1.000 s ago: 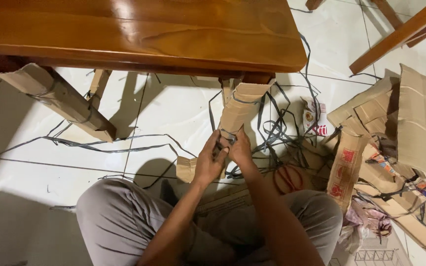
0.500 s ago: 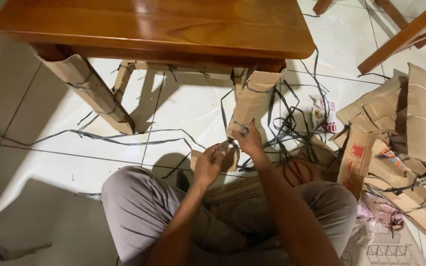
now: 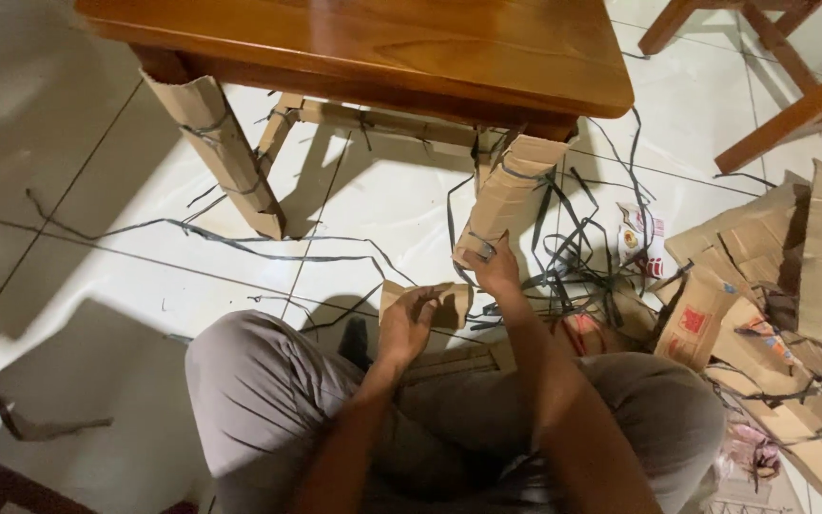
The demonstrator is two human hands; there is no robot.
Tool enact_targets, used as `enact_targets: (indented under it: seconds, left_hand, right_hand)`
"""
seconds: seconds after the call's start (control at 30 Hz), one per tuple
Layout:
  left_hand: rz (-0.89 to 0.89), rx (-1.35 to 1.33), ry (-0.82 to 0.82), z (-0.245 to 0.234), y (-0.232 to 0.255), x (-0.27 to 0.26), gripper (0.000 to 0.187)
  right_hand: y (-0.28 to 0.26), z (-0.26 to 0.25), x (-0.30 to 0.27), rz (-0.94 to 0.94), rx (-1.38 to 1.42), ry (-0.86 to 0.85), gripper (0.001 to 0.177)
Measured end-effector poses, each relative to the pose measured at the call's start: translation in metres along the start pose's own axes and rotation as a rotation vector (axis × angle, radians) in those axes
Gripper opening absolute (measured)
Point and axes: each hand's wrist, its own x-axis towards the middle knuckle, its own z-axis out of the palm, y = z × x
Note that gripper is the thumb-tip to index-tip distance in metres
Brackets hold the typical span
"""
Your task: Wrapping a chair leg with cardboard and securing it with plastic ties
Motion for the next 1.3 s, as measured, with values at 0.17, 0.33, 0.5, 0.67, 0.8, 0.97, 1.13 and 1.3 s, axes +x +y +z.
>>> enact_targets:
  seconds: [0.17, 0.33, 0.5, 0.67, 0.8, 0.97, 1.13, 1.3]
  left_hand:
    - [0.009, -0.035, 0.056, -0.014, 0.02, -0.013, 0.036]
    - [0.038, -0.094, 0.087, -0.019, 0.04, -0.016, 0.041]
    - [0.115, -0.186, 0.068, -0.016, 0.065, -0.015, 0.059]
    - [0.143, -0.182, 0.05, -0.01, 0.074, -0.008, 0.076]
    - [0.172, -0.143, 0.15, -0.009, 0.079, -0.001, 0.09]
    - [0.203, -0.127, 0.217, -0.017, 0.098, 0.006, 0.094]
    - [0.208, -0.126, 0.208, -0.019, 0.077, 0.022, 0.094]
    - [0.197, -0.095, 0.205, -0.022, 0.072, 0.022, 0.093]
  right_hand:
    - [-0.018, -0.005, -0.01, 0.006, 0.084, -0.021, 0.091]
    - [-0.042, -0.009, -0.044, 0.018, 0.085, -0.069, 0.081]
    - [-0.071, -0.011, -0.088, -0.188, 0.001, -0.147, 0.078]
    - [-0.049, 0.03, -0.073, -0.225, 0.672, -0.356, 0.061]
    - [-0.114, -0.022, -0.133, -0.521, -0.18, -0.304, 0.042]
    - [-0.063, 0.018, -0.096, -0.73, -0.193, -0.276, 0.053]
    - [-0.083, 0.0, -0.105, -0.705, -0.191, -0.278, 0.059]
    - [-0.016, 0.042, -0.044, -0.355, 0.001, -0.318, 0.04]
